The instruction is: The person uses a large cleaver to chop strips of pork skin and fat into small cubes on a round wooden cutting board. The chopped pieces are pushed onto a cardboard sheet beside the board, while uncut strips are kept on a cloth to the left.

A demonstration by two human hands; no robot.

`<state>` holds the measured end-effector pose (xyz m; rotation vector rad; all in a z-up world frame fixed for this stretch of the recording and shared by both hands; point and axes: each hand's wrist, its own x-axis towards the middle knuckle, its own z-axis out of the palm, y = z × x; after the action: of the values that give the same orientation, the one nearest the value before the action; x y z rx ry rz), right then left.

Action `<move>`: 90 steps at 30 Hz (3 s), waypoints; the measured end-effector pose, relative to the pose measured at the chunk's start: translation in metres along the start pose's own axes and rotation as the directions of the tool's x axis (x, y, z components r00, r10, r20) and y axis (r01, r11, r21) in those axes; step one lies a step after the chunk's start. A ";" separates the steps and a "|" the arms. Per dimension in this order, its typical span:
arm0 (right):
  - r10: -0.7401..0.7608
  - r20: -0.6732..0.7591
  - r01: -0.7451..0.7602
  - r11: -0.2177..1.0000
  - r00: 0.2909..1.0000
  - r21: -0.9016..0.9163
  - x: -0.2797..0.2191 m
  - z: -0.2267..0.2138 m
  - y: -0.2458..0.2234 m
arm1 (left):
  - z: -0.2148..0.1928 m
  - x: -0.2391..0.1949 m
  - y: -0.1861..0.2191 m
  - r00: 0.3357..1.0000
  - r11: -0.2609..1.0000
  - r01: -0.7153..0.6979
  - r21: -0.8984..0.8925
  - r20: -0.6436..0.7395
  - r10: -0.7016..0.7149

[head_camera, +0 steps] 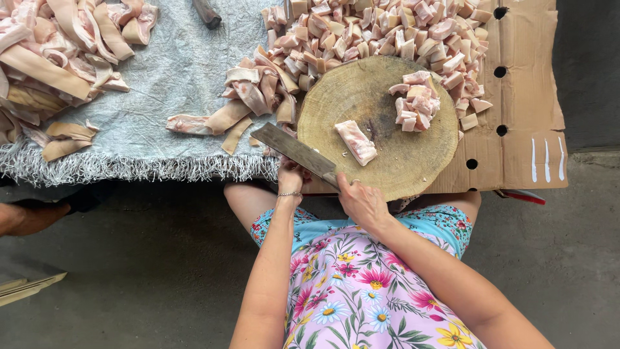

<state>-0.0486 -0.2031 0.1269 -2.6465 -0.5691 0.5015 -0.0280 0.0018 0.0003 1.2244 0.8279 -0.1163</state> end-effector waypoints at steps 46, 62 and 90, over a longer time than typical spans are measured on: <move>0.375 0.232 -0.323 0.199 0.897 0.925 -0.016 -0.066 0.079 | 0.049 -0.009 0.064 0.928 0.960 -0.145 0.241 0.369 0.047; 0.437 -0.117 -0.360 0.842 0.892 0.401 -0.039 -0.038 0.102 | 0.124 0.029 0.075 0.767 0.080 -0.641 0.764 0.642 0.009; 0.191 -0.252 -0.175 0.981 0.949 0.085 -0.062 -0.027 0.062 | 0.078 0.088 -0.022 0.927 0.965 -0.022 0.261 0.368 -0.078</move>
<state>-0.0712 -0.2911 0.1388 -2.6605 -0.2250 0.2127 0.0622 -0.0435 -0.0639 1.3808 0.5023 -0.4830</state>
